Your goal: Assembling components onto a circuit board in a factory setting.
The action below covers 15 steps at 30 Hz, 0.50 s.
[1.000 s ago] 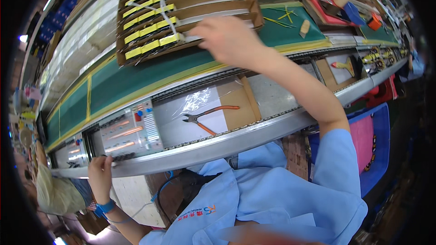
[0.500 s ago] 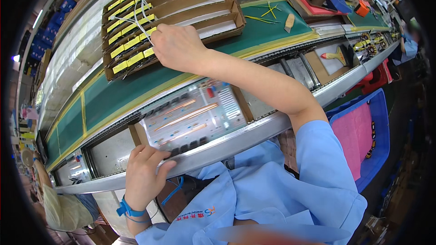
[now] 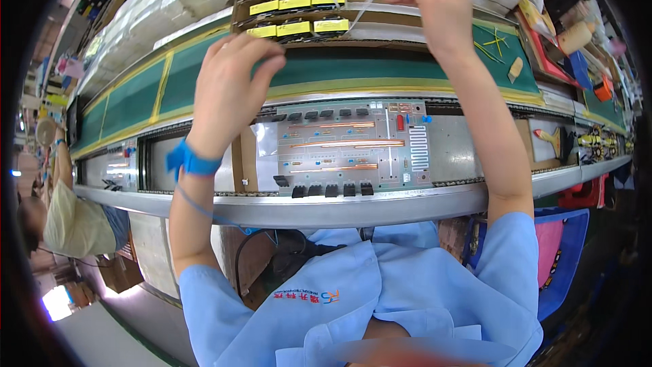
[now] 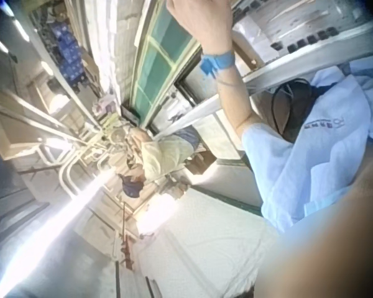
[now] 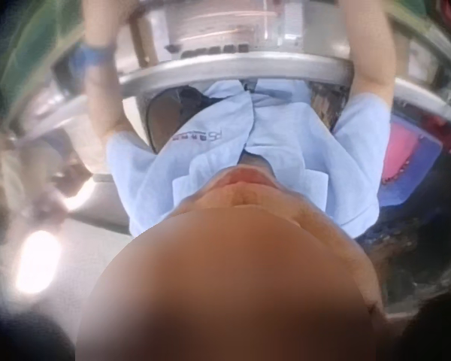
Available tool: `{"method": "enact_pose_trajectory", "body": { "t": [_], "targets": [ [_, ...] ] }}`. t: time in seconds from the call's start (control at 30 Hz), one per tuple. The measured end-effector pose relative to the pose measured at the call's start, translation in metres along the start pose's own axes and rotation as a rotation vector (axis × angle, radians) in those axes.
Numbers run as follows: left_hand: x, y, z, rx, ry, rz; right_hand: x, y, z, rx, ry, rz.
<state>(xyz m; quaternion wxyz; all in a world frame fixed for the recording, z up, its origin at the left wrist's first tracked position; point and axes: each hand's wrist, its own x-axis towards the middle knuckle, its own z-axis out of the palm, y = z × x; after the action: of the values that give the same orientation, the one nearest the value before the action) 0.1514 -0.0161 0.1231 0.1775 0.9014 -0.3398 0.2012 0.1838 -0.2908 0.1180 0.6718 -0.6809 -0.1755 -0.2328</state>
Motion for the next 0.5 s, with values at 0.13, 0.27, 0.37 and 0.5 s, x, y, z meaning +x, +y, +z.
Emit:
{"method": "enact_pose_trajectory", "body": {
  "t": [0.13,0.27,0.37,0.5],
  "targets": [
    [0.032,-0.024,0.033,0.1,0.128,0.097,-0.007,0.002,0.001,-0.042,-0.13,0.097],
    [0.038,-0.02,0.043,0.271,0.102,0.086,-0.026,0.014,0.007,-0.619,-0.154,0.045],
    [0.044,-0.01,0.046,0.503,0.105,0.122,-0.033,0.021,0.019,-0.827,-0.236,-0.11],
    [0.054,-0.01,0.055,0.617,0.057,0.128,-0.023,0.04,0.048,-1.013,-0.301,-0.487]
  ]
}}
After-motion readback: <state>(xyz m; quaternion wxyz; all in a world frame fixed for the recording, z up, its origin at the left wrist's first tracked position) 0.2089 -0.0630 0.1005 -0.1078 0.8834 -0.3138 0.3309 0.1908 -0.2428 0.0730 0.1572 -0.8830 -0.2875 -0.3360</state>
